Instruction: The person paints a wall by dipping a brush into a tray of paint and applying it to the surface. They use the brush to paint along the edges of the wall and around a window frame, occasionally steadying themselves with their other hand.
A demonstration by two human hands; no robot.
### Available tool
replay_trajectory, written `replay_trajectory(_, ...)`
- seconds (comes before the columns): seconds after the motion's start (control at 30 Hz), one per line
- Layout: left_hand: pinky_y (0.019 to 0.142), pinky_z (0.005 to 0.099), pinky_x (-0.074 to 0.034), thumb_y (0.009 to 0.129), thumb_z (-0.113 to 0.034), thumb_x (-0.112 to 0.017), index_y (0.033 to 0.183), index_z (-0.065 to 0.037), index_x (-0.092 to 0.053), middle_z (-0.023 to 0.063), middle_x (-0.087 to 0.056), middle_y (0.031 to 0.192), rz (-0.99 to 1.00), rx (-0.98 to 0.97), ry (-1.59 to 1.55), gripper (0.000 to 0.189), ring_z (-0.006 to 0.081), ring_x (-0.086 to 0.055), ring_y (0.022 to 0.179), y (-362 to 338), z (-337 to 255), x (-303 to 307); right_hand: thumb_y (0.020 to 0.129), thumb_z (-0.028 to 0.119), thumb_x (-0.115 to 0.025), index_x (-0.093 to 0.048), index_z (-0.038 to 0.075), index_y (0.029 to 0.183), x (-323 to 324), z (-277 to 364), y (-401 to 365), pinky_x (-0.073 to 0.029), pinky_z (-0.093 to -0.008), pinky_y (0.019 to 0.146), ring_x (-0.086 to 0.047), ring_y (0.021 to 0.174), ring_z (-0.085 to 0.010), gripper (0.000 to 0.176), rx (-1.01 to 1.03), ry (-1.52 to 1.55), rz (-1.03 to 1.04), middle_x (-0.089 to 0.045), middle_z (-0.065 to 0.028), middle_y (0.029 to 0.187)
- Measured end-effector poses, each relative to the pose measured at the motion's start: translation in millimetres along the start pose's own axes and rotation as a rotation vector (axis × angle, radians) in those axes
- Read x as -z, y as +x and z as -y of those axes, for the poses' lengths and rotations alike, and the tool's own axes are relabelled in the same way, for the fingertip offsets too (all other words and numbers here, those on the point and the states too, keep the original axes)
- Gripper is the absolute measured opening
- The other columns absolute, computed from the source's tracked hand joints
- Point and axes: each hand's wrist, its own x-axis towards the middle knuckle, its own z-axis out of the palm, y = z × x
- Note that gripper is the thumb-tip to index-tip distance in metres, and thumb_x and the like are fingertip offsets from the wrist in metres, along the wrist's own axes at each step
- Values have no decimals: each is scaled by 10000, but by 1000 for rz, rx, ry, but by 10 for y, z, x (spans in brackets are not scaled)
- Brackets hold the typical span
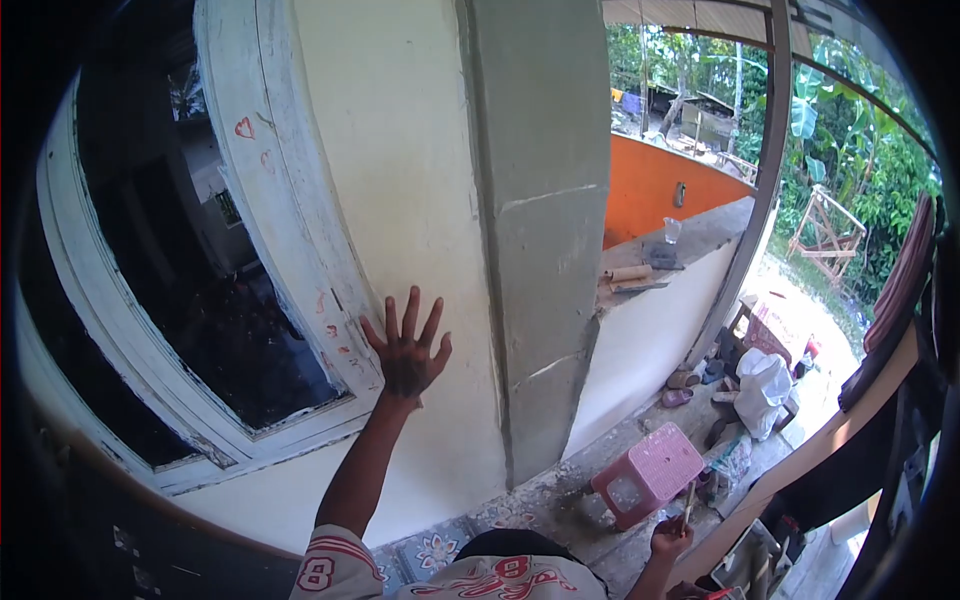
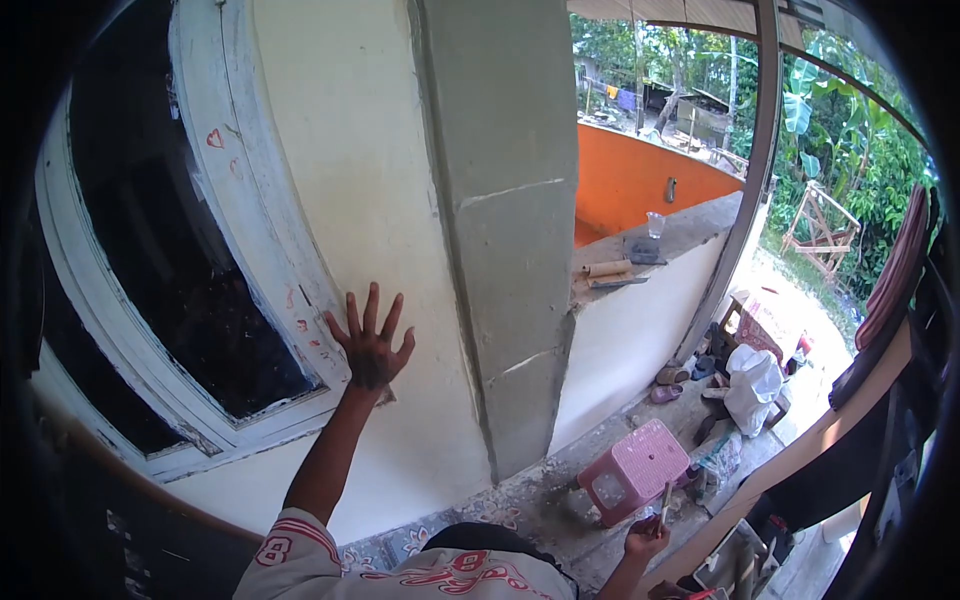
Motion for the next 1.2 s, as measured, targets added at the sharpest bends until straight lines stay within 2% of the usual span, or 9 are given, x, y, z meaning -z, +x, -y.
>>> replay_trajectory(0.13,1134,669,-16,864,-446,-626,1462,-271,-454,110,-327,1570,-94,114,38,646,420,-228,1448,442,178,76,814,246,-558,-723,67,927,-138,-42,-72,-564,-326,673,-695,775,-185,268,-31,15,7,-732,-53,848)
replay_trajectory(0.27,1135,665,-45,879,-455,-604,1468,-258,-447,118,-330,1566,-86,108,55,640,427,-243,1441,360,277,-248,826,227,-550,-724,51,952,-94,-46,-52,-573,-341,682,-697,796,-208,277,-53,53,28,-729,-76,852)
replay_trajectory(0.3,1135,665,-66,882,-459,-599,1469,-259,-445,118,-333,1564,-91,89,60,639,431,-251,1436,321,272,-293,827,222,-552,-723,51,955,-74,-32,-57,-576,-343,688,-703,811,-212,273,-66,45,84,-731,-72,847)
replay_trajectory(0.53,1112,659,-187,880,-465,-599,1470,-267,-441,107,-346,1555,-92,67,64,642,439,-291,1413,268,268,-370,825,233,-554,-721,41,946,-165,-54,-165,-578,-348,699,-708,808,-215,281,-71,-5,24,-737,-74,845)
replay_trajectory(0.7,1082,636,-276,873,-456,-610,1464,-295,-449,82,-361,1550,-110,60,37,634,429,-316,1399,238,282,-393,825,259,-551,-717,42,923,-234,-161,-116,-544,-341,704,-671,770,-213,290,-124,-81,111,-724,-83,844)
replay_trajectory(0.8,1077,616,-302,872,-452,-613,1453,-306,-466,67,-366,1549,-117,53,14,617,419,-325,1396,219,277,-398,839,262,-551,-714,46,917,-481,-321,-254,-533,-353,695,-667,754,-211,281,-153,-93,75,-718,-76,826)
replay_trajectory(1.03,1062,592,-332,875,-419,-617,1435,-322,-490,38,-366,1556,-131,27,-69,582,402,-330,1397,201,301,-396,847,231,-586,-713,45,957,-1257,-976,-853,-503,-378,812,-651,838,-206,250,-272,-189,255,-713,-69,896)
replay_trajectory(1.13,1055,582,-342,871,-409,-619,1427,-331,-497,25,-374,1553,-120,9,-94,575,387,-337,1396,160,314,-416,852,215,-600,-710,37,982,-1536,-1245,-1082,-506,-383,811,-646,855,-206,246,-395,-171,330,-712,-77,916)
replay_trajectory(1.2,1055,576,-341,867,-403,-622,1422,-335,-503,18,-381,1550,-100,5,-112,572,375,-341,1396,134,316,-412,866,217,-600,-705,31,1008,-1670,-1407,-1231,-508,-382,818,-643,863,-209,257,-394,-171,312,-710,-75,944)
